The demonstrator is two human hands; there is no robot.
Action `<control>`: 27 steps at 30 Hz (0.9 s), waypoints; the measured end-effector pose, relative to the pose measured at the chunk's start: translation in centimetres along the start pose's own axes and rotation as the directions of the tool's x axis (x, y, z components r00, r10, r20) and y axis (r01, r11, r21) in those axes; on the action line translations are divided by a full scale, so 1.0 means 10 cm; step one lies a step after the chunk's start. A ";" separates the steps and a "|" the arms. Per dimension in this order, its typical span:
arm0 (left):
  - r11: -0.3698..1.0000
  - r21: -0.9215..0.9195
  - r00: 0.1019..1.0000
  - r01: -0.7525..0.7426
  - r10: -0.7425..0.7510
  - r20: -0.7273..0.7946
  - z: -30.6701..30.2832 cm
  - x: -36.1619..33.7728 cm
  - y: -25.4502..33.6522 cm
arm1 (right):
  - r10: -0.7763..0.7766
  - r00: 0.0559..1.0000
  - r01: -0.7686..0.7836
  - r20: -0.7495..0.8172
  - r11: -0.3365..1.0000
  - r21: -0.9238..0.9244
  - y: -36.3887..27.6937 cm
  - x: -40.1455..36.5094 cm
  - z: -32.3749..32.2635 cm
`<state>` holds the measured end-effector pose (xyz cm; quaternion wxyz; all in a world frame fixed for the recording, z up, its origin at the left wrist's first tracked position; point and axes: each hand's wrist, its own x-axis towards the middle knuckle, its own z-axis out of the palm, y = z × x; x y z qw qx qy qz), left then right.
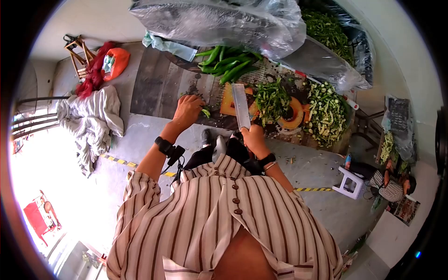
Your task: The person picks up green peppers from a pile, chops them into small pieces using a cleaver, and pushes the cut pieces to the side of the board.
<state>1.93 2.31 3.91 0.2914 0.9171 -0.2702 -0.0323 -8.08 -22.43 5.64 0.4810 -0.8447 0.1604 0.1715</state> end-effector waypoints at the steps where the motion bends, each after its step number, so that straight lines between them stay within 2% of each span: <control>1: 1.000 0.008 1.000 0.013 -0.013 0.003 -0.01 -0.04 -0.02 | 0.022 1.000 -0.022 0.017 1.000 0.018 -0.02 -0.01 0.00; 3: 0.996 0.045 0.995 -0.079 0.076 0.070 0.00 -0.07 -0.03 | -0.008 1.000 0.008 0.021 1.000 -0.010 -0.01 -0.01 0.02; 5: 0.997 0.058 0.994 -0.047 0.042 0.098 0.01 -0.07 -0.03 | 0.028 0.999 -0.027 0.032 0.999 -0.031 -0.02 -0.02 0.03; 7: 0.991 0.090 0.986 -0.104 0.091 0.139 0.00 -0.03 0.00 | 0.008 1.000 -0.008 0.020 1.000 0.012 -0.09 -0.06 0.03; 12: 0.988 0.080 0.980 -0.128 0.114 0.160 0.10 0.02 0.00 | 0.067 0.997 -0.068 0.047 0.997 0.020 -0.10 -0.09 0.02; 14: 0.982 0.119 0.970 -0.145 0.117 0.211 0.13 0.03 -0.03 | 0.085 0.995 -0.086 0.047 0.996 0.031 -0.08 -0.12 0.01; 17: 0.985 0.106 0.968 -0.135 0.108 0.225 0.11 0.04 0.00 | 0.094 0.995 -0.096 0.044 0.995 0.036 -0.01 -0.13 0.01; 19: 0.985 0.098 0.972 -0.144 0.121 0.202 0.14 0.05 -0.01 | 0.044 0.999 -0.046 0.024 0.998 0.046 0.04 -0.12 0.02; 21: 0.995 0.013 0.980 -0.099 0.095 0.178 0.15 0.04 -0.02 | 0.023 0.999 -0.024 0.026 0.999 0.035 0.11 -0.10 0.04; 25: 0.995 0.026 0.977 -0.092 0.085 0.196 0.20 0.02 -0.06 | 0.033 0.999 -0.034 0.018 0.997 0.063 0.08 -0.12 0.03; 27: 0.984 0.041 0.978 -0.173 0.166 0.128 0.21 -0.01 -0.07 | 0.045 0.999 -0.046 0.017 0.997 0.064 0.09 -0.12 0.03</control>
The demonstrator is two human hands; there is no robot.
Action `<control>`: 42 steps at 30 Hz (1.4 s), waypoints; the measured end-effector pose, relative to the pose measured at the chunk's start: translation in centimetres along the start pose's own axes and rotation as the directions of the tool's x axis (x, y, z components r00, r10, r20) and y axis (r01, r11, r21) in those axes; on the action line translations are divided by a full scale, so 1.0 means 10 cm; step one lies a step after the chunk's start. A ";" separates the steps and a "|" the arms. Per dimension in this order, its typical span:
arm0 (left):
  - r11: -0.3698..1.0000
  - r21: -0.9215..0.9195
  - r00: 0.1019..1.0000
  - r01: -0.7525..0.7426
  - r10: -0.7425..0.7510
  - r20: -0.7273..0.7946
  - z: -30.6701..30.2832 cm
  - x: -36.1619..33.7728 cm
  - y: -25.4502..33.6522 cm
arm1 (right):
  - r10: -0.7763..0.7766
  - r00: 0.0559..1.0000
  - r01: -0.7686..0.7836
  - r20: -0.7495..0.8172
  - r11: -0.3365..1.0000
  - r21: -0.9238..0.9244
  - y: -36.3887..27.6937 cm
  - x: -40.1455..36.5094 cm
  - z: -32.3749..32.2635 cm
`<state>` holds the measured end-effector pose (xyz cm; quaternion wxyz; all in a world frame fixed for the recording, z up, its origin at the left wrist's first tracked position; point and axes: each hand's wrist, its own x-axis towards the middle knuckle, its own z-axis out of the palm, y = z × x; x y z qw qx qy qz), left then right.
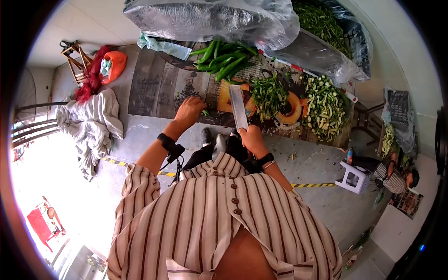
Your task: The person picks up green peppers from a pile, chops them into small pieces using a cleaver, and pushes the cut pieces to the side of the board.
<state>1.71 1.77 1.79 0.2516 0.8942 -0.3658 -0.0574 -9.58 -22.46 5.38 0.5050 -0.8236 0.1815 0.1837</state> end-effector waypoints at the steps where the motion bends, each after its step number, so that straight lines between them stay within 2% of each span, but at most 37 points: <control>1: 1.000 0.000 1.000 -0.002 0.002 0.002 0.00 -0.02 0.02 | -0.004 1.000 0.004 0.006 1.000 -0.011 0.02 0.00 0.00; 3: 0.999 -0.002 0.994 -0.044 0.043 -0.102 0.00 -0.09 0.07 | -0.007 1.000 0.007 0.010 1.000 -0.019 0.05 0.01 0.01; 9: 0.998 0.041 0.990 -0.051 0.056 -0.127 0.03 -0.18 0.08 | -0.072 0.997 0.071 -0.001 0.994 -0.084 0.15 0.03 0.05; 13: 1.000 0.024 0.990 -0.012 0.015 -0.140 0.13 -0.12 0.08 | 0.002 1.000 -0.002 0.016 1.000 -0.026 0.07 0.01 0.06; 15: 0.999 0.008 0.978 -0.032 0.033 -0.208 0.19 -0.03 0.15 | 0.017 1.000 -0.016 0.019 0.999 -0.032 0.04 0.02 0.07; 17: 1.000 0.001 0.983 -0.026 0.025 -0.182 0.28 0.06 0.22 | 0.075 0.997 -0.075 0.022 0.997 -0.012 -0.06 0.00 0.03; 21: 0.999 -0.034 0.990 0.021 -0.025 -0.137 0.27 0.09 0.29 | 0.072 0.997 -0.071 0.038 0.997 -0.018 -0.11 0.01 -0.02; 24: 0.996 -0.080 0.984 0.032 -0.045 -0.170 0.19 0.07 0.32 | 0.073 0.996 -0.071 0.057 0.997 -0.032 -0.07 0.07 0.00; 26: 0.996 -0.088 0.977 0.010 -0.029 -0.214 0.14 0.07 0.32 | -0.059 0.995 0.071 0.079 0.985 -0.160 0.13 0.17 0.06; 29: 0.994 -0.108 0.967 -0.003 -0.024 -0.252 0.09 0.02 0.33 | -0.119 0.991 0.131 0.068 0.970 -0.205 0.08 0.18 0.09; 33: 0.989 -0.145 0.963 0.012 -0.050 -0.265 0.14 -0.05 0.29 | -0.061 0.994 0.087 0.091 0.948 -0.306 -0.29 0.17 0.07; 35: 0.987 -0.163 0.955 0.003 -0.051 -0.291 0.20 -0.05 0.26 | -0.169 0.981 0.193 0.095 0.894 -0.404 -0.30 0.22 0.09; 42: 0.983 -0.186 0.941 -0.004 -0.060 -0.334 0.29 -0.05 0.22 | -0.250 0.952 0.305 0.177 0.818 -0.487 -0.45 0.35 0.18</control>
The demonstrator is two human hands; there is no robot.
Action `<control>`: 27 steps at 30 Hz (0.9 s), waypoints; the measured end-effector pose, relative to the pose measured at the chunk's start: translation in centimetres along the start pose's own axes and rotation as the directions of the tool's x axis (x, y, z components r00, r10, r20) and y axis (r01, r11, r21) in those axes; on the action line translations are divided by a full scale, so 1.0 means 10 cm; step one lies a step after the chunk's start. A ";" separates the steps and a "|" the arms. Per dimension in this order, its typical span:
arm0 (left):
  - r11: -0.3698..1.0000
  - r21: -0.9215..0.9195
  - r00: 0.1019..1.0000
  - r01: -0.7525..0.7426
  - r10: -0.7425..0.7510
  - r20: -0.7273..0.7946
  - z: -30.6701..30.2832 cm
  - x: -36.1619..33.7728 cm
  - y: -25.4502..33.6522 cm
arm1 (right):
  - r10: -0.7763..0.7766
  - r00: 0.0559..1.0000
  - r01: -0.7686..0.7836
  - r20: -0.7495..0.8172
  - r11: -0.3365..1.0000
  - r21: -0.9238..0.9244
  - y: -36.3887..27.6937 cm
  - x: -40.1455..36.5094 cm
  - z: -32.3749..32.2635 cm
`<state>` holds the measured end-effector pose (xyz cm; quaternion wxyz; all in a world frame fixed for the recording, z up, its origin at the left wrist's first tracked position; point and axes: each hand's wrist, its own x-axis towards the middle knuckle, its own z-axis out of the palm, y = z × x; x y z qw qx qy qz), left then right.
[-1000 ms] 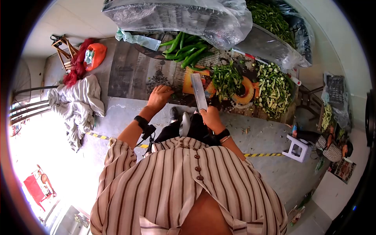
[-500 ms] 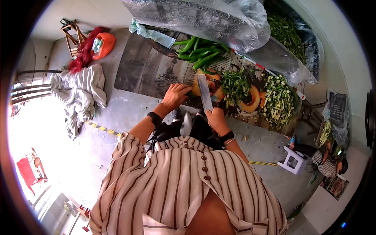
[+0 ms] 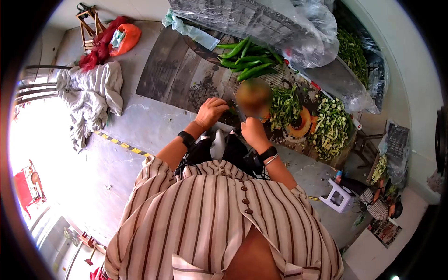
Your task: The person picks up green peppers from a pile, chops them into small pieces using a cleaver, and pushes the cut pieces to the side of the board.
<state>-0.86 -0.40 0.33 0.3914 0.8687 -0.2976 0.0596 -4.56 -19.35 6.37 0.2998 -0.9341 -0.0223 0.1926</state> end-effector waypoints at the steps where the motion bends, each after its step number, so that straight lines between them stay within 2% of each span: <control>1: 1.000 0.000 1.000 0.005 -0.005 -0.004 0.00 0.01 -0.01 | -0.015 0.999 0.016 0.029 0.999 -0.034 0.00 0.03 0.01; 3: 0.997 0.069 1.000 -0.017 0.018 -0.005 0.01 0.01 -0.01 | -0.030 0.998 0.034 0.063 0.997 -0.070 -0.01 0.07 0.02; 12: 1.000 0.007 1.000 0.006 -0.006 -0.015 0.09 -0.01 -0.05 | -0.048 0.995 0.061 0.092 0.988 -0.144 -0.07 0.19 0.00; 14: 1.000 -0.006 1.000 0.003 -0.003 -0.020 0.11 -0.02 -0.07 | 0.051 0.974 -0.013 0.220 0.986 -0.169 -0.12 0.24 -0.04; 15: 1.000 -0.016 1.000 -0.002 0.002 -0.028 0.11 -0.01 -0.08 | 0.052 0.973 -0.014 0.223 0.986 -0.169 -0.08 0.24 0.00; 17: 0.999 -0.032 1.000 0.000 0.000 -0.018 0.10 0.00 -0.09 | -0.047 0.996 0.054 0.073 0.994 -0.097 0.00 0.23 0.13; 23: 0.998 -0.054 0.998 -0.009 0.006 -0.062 0.10 -0.02 -0.06 | -0.042 0.999 0.041 -0.013 0.997 -0.063 -0.02 0.33 0.19; 27: 0.996 -0.088 0.999 0.015 -0.018 -0.037 0.10 -0.02 -0.05 | -0.040 0.999 0.040 -0.003 0.996 -0.077 -0.13 0.25 -0.01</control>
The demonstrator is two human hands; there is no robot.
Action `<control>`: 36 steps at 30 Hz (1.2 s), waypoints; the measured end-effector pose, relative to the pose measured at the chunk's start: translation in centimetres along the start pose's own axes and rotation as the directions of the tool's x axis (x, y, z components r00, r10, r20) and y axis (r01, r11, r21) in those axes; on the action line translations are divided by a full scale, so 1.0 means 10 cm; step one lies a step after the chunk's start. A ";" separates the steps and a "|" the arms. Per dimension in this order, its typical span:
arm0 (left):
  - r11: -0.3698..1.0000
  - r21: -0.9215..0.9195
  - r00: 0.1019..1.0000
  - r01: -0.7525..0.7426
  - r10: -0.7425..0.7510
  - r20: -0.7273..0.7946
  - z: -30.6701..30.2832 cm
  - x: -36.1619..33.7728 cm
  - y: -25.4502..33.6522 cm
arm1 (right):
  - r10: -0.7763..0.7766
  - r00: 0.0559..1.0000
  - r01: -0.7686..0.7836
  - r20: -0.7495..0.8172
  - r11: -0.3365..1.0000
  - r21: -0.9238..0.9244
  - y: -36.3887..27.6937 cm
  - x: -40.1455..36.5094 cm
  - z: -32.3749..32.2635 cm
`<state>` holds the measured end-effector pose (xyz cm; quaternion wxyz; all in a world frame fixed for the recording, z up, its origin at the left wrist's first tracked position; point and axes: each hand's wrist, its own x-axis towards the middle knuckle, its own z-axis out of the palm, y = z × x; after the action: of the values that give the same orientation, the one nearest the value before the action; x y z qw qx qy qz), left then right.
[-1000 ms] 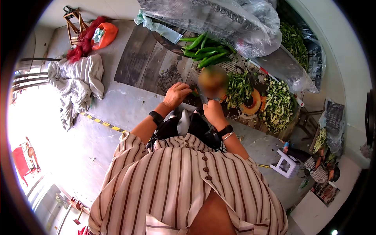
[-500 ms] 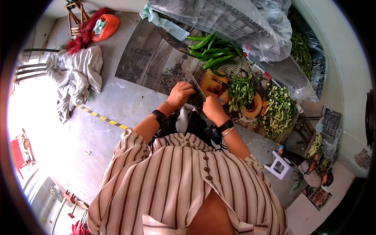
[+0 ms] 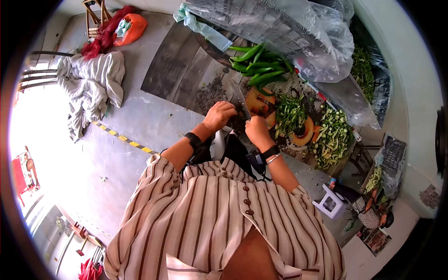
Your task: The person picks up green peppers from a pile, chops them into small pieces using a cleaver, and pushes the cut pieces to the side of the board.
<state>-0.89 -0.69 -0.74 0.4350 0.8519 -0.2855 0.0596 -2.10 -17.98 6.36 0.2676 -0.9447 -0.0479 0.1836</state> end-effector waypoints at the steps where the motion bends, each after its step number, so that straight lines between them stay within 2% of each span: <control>1: 1.000 -0.005 1.000 0.008 -0.008 0.006 0.01 -0.04 0.00 | 0.006 1.000 -0.006 0.008 1.000 0.002 -0.02 -0.04 -0.02; 3: 1.000 -0.005 1.000 0.004 -0.004 0.007 0.03 -0.01 -0.03 | -0.004 0.995 0.006 0.104 1.000 -0.016 -0.04 -0.06 -0.07; 6: 1.000 -0.003 1.000 -0.002 0.002 -0.011 0.04 -0.01 -0.02 | 0.007 0.990 -0.003 0.141 1.000 -0.028 0.01 -0.07 -0.03; 9: 1.000 -0.009 1.000 0.011 -0.011 0.000 0.04 -0.02 -0.03 | -0.042 0.995 0.047 0.091 0.997 -0.060 0.06 -0.04 0.08; 12: 1.000 -0.019 1.000 0.009 -0.008 0.004 0.02 -0.01 -0.02 | 0.027 0.993 -0.021 0.113 0.998 -0.051 0.05 0.04 0.18; 17: 1.000 -0.007 1.000 -0.004 0.004 -0.018 0.00 0.02 -0.01 | 0.003 0.999 -0.001 0.039 0.999 -0.033 0.03 0.07 0.22; 19: 0.995 -0.067 0.995 0.071 -0.076 -0.066 0.00 0.02 0.03 | -0.009 0.999 0.010 0.031 1.000 -0.019 0.05 0.09 0.13; 22: 0.999 -0.026 1.000 0.021 -0.021 -0.008 -0.01 0.00 -0.03 | 0.032 0.997 -0.030 0.067 0.999 -0.025 0.00 0.04 0.06; 31: 1.000 0.007 1.000 0.016 -0.016 0.001 -0.02 -0.01 -0.03 | -0.023 0.990 0.035 0.138 0.996 -0.088 -0.04 0.01 0.04; 36: 0.999 0.041 0.999 0.024 -0.023 -0.024 -0.06 -0.05 -0.02 | 0.100 0.984 -0.095 0.146 0.995 -0.038 -0.03 0.02 0.17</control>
<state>-1.13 0.05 -0.72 0.4214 0.8632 -0.2689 0.0702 -2.59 -16.84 5.09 0.2395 -0.9336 -0.0242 0.2653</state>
